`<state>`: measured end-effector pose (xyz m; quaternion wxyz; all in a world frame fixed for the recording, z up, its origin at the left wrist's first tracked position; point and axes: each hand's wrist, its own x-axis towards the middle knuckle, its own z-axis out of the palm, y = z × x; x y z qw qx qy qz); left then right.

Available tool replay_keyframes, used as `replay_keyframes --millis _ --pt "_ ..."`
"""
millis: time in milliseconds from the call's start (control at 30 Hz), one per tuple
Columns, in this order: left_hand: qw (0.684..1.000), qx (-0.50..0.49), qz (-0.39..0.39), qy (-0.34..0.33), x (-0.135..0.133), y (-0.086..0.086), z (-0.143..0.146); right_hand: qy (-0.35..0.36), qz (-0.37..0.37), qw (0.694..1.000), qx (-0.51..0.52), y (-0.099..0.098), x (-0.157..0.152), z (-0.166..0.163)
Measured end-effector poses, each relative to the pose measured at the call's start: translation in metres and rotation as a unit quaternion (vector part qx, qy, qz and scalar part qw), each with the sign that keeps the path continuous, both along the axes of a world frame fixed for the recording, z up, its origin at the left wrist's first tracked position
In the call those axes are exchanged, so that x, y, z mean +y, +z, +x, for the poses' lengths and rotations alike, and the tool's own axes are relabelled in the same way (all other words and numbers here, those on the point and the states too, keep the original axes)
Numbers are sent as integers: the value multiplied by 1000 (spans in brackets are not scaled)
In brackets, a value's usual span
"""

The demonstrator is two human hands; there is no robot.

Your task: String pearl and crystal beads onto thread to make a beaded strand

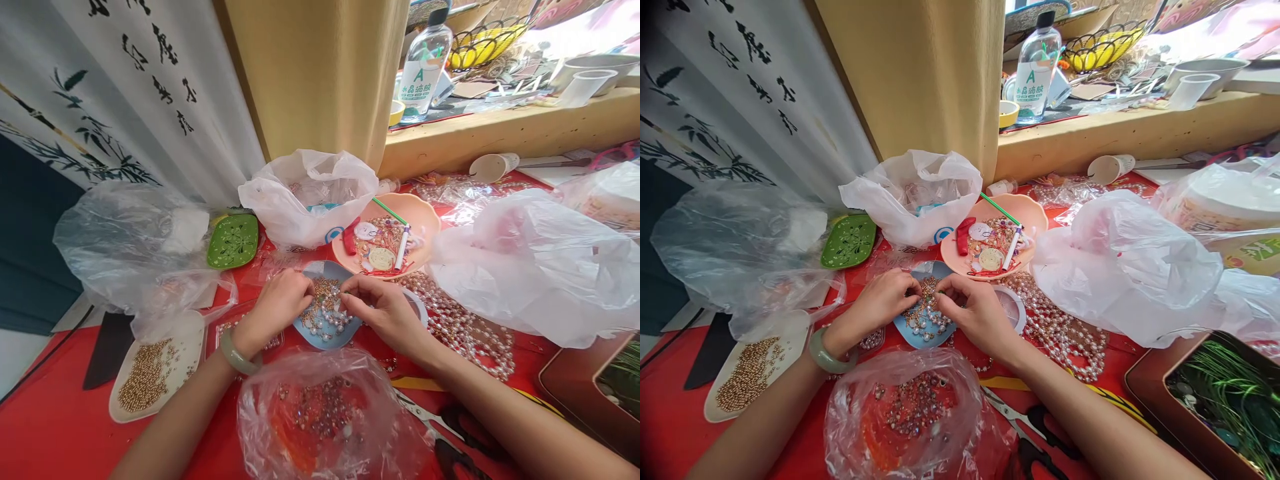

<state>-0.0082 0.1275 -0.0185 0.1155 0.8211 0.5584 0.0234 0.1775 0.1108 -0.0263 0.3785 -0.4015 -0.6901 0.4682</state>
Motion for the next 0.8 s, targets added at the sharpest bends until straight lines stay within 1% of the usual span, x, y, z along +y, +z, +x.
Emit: replay_keyframes --millis 67,133,167,233,333,400,433,500,633,800 --pt "999 -32 -5 14 0 1 1 1 -2 1000 5 0 0 0" --pt "991 -120 -38 47 1 5 2 4 -7 1000 11 0 0 0" --pt "979 -182 -65 69 2 7 3 6 -11 1000 16 1 0 0" --pt "935 -312 -127 114 3 13 4 10 -16 1000 24 1 -1 0" --pt "849 -459 -210 158 3 20 5 19 -27 999 38 1 -2 -1" --pt "795 -520 -259 174 2 21 5 28 -35 998 44 1 -2 -1" --pt "774 -540 -280 180 2 21 5 30 -38 998 45 1 -2 -1" --pt "745 -562 -308 186 2 20 4 31 -36 998 41 2 -3 -1" --pt "726 -577 -329 176 1 16 3 21 -20 999 25 3 -3 -1" --pt "721 -580 -344 162 0 17 5 15 -20 999 21 4 -4 -1"
